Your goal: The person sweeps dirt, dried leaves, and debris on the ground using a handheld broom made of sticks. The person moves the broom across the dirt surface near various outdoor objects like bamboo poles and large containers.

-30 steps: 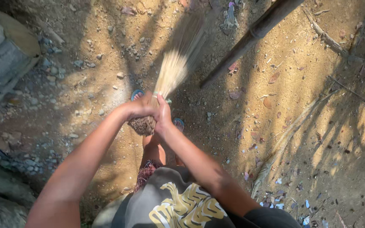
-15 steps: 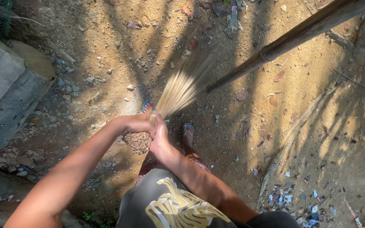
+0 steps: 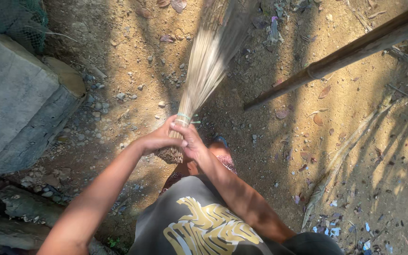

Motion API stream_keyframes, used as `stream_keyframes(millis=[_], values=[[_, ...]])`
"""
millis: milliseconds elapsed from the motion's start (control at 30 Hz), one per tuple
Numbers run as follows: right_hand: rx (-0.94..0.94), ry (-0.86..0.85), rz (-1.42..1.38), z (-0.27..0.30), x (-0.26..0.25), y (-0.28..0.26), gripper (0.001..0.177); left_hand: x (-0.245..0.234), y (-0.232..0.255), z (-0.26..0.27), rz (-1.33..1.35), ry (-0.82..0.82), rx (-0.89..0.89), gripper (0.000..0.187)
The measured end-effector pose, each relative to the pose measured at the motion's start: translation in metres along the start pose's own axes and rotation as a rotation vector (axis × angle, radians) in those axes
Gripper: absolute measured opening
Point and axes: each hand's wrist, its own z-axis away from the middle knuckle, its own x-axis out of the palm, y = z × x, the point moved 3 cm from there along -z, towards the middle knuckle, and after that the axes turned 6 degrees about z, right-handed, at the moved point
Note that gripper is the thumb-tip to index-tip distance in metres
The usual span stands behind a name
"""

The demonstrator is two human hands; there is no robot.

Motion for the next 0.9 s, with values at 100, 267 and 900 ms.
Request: stream_keyframes(millis=[100,267,900], values=[[0.063,-0.113,0.091,0.0,0.01,0.019,0.062,0.003,-0.015,0.023,0.195,0.19,0.079,0.12],[0.378,-0.224,0.144,-0.045,-0.033,0.025,0.055,0.022,-0.053,-0.021,0.478,0.525,-0.064,0.108],[0.259,0.124,-0.375,0.018,-0.18,-0.051,0.036,0.137,-0.044,-0.169,0.061,0.168,-0.049,0.131]])
